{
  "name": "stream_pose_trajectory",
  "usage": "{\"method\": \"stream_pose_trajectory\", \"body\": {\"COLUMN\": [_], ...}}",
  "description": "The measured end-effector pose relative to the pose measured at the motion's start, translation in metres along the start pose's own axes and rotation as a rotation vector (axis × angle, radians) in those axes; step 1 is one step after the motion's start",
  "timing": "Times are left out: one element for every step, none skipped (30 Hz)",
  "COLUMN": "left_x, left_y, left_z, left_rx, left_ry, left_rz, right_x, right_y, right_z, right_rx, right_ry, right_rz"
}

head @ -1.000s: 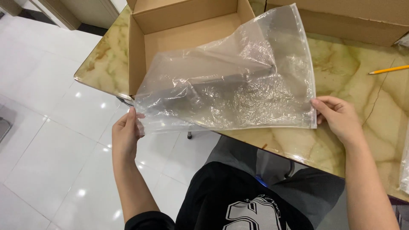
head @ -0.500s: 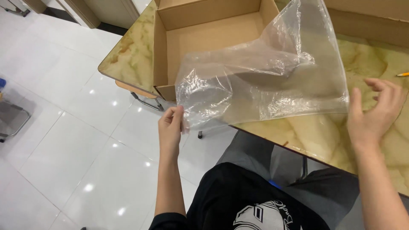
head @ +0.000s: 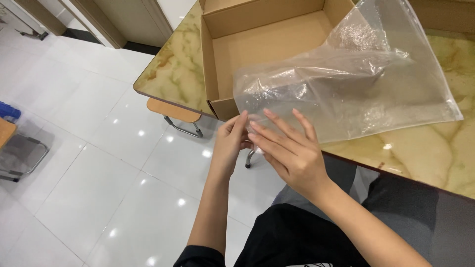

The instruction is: The person unpacks a patterned garment from a bubble wrap pouch inside a cardboard box, removes it, and hangs it on a hanger among other clothes. They then fold a stack of bubble wrap pouches and place them on the table. Next, they close and stack several empty cardboard boxes. Finally, they take an orange t-shirt from the rack, lay it on the table, and fold it neatly.

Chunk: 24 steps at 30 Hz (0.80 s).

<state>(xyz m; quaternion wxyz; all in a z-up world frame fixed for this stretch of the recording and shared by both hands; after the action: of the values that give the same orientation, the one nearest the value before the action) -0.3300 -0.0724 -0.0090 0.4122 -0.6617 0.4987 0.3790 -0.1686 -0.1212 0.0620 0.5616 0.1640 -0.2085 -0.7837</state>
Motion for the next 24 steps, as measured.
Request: {"method": "stream_pose_trajectory", "body": {"left_x": [-0.012,-0.022,-0.033,-0.039,-0.047,-0.055,-0.066,-0.075,-0.084,-0.085,-0.088,-0.092,-0.090,-0.084,-0.078,-0.082,-0.086,-0.090,-0.090,-0.093,-0.094,-0.096,-0.102,-0.108], "left_y": [-0.002,-0.008,-0.015,-0.015,-0.017,-0.021,-0.023,-0.024,-0.024,-0.021,-0.019,-0.016,-0.007,0.002,0.011,0.017,0.027,0.036,0.042,0.050,0.054,0.051,0.049,0.046], "left_z": [0.003,0.005,0.008,0.019,0.030,0.040,0.044,0.048,0.051,0.067,0.083,0.099,0.125,0.153,0.181,0.193,0.205,0.217,0.223,0.229,0.236,0.221,0.209,0.196], "left_rx": [0.006,0.062,0.119,0.125,0.192,0.258,0.261,0.230,0.196,0.196,0.192,0.188,0.185,0.166,0.147,0.146,0.073,0.000,0.001,-0.037,-0.071,-0.066,-0.123,-0.180], "left_ry": [0.000,0.029,0.055,0.052,0.060,0.069,0.064,0.084,0.103,0.097,0.058,0.019,0.010,0.086,0.163,0.155,0.119,0.083,0.082,0.045,0.013,0.017,0.023,0.027], "left_rz": [0.001,0.027,0.053,0.053,-0.048,-0.148,-0.149,-0.189,-0.230,-0.231,-0.287,-0.342,-0.347,-0.407,-0.464,-0.468,-0.388,-0.308,-0.304,-0.206,-0.105,-0.099,0.015,0.130], "right_x": [0.002,0.004,0.005,0.006,0.004,0.002,0.002,0.002,0.001,0.007,0.007,0.008,0.007,0.010,0.011,0.009,0.006,0.002,-0.008,-0.021,-0.033,-0.055,-0.085,-0.115], "right_y": [0.001,0.003,0.007,0.007,0.008,0.009,0.011,0.013,0.015,0.015,0.016,0.017,0.018,0.015,0.012,0.012,0.010,0.007,0.013,0.009,0.007,0.017,0.034,0.053], "right_z": [0.001,0.003,0.004,0.003,0.003,0.003,0.004,0.006,0.008,0.011,0.013,0.015,0.009,0.004,-0.001,-0.004,-0.007,-0.011,-0.017,-0.026,-0.036,-0.038,-0.040,-0.043], "right_rx": [0.001,-0.028,-0.057,-0.057,-0.069,-0.082,-0.082,-0.093,-0.105,-0.106,-0.135,-0.163,-0.162,-0.085,-0.009,-0.009,0.001,0.012,0.009,0.139,0.270,0.266,0.161,0.057], "right_ry": [-0.002,0.001,0.006,0.007,-0.014,-0.036,-0.031,-0.027,-0.020,-0.013,-0.061,-0.109,-0.099,-0.037,0.023,0.032,0.003,-0.026,-0.027,-0.091,-0.163,-0.171,-0.244,-0.315], "right_rz": [-0.006,0.025,0.054,0.047,0.062,0.078,0.075,0.080,0.087,0.087,0.128,0.169,0.172,0.212,0.250,0.251,0.340,0.430,0.428,0.460,0.488,0.485,0.372,0.258]}}
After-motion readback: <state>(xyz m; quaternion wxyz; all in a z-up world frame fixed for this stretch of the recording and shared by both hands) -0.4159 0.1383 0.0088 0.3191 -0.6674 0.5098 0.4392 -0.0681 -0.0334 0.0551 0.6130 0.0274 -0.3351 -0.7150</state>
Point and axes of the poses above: each hand's wrist, its own z-axis towards the middle knuckle, its own y-axis out of the back of the hand, x = y × z, the point moved 6 cm from there along z, towards the middle knuckle, and after that the axes turned 12 degrees about y, right-handed, at the moved point
